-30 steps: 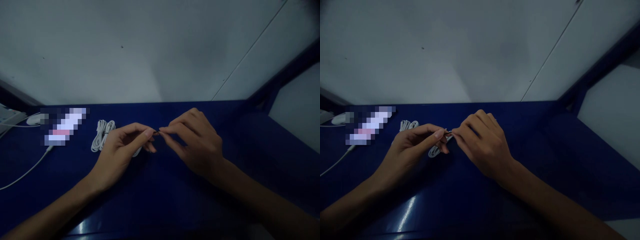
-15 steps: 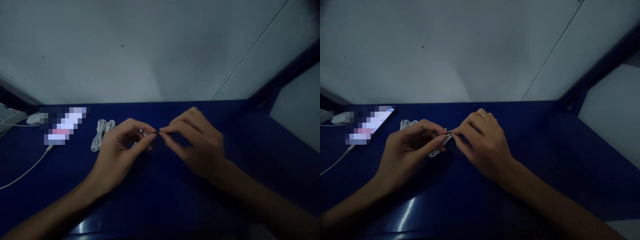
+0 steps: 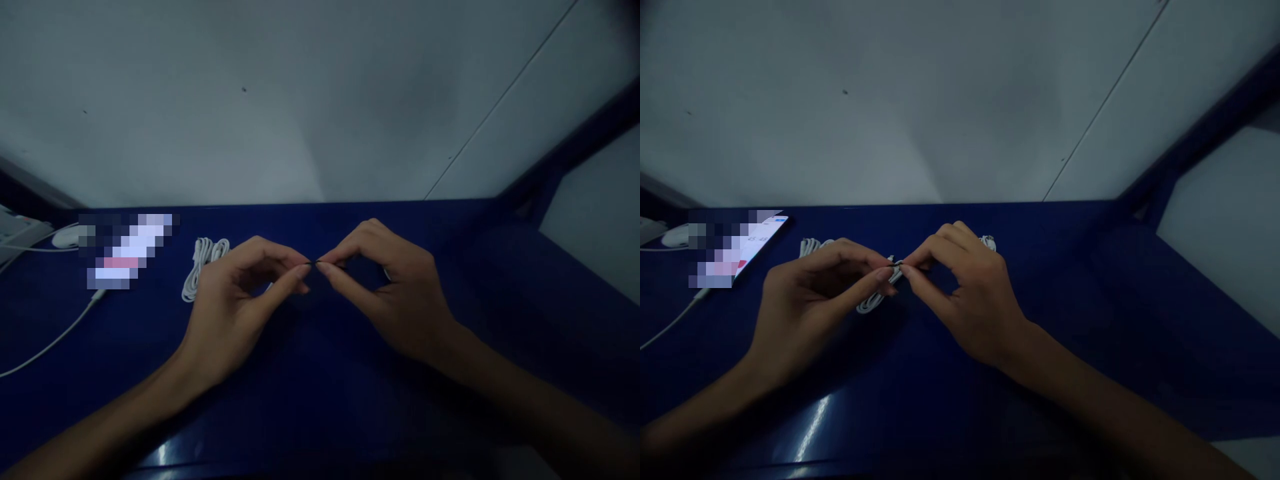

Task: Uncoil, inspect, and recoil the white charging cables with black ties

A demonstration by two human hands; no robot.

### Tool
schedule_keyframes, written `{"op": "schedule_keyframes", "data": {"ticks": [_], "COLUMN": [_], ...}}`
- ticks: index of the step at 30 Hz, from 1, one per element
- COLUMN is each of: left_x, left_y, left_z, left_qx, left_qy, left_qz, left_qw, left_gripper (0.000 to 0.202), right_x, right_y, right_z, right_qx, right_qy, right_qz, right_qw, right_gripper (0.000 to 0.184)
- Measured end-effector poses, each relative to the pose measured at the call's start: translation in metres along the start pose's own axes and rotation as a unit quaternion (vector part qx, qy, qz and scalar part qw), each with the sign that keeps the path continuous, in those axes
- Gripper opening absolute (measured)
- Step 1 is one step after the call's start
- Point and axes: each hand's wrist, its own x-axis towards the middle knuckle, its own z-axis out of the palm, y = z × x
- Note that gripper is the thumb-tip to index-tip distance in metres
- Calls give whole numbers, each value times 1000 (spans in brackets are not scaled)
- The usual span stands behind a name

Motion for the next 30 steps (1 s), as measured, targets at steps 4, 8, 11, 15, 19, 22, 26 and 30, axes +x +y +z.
{"op": "schedule_keyframes", "data": {"ticks": [4, 8, 11, 15, 19, 22, 26, 30], "left_x": [0, 1, 2, 5, 6, 6, 6, 5], "left_y": [3, 5, 6, 5, 6, 7, 6, 3], "left_z": [0, -1, -2, -2, 0, 1, 3, 2], "left_qx": [6, 10, -7, -61, -102, -126, -159, -178], "left_qy": [-13, -14, -23, -49, -45, -40, -47, -60], "left_qz": [-24, -28, -42, -67, -92, -118, -136, -139], "left_qw": [1000, 999, 999, 995, 989, 984, 977, 972], "left_gripper": [5, 6, 7, 4, 3, 5, 6, 8], "right_x": [-1, -1, -1, 0, 0, 0, -2, -2], "right_y": [1, 1, 1, 0, -1, -1, 0, 0], "right_z": [1, 3, 4, 4, 5, 7, 7, 6], "right_qx": [-12, -48, -67, -64, -52, -48, -39, -31], "right_qy": [14, 35, 51, 54, 61, 58, 53, 48], "right_qz": [-19, -50, -69, -69, -72, -75, -78, -77], "right_qw": [1000, 997, 994, 994, 994, 994, 995, 995], "right_gripper": [16, 17, 17, 18, 17, 18, 17, 16]}}
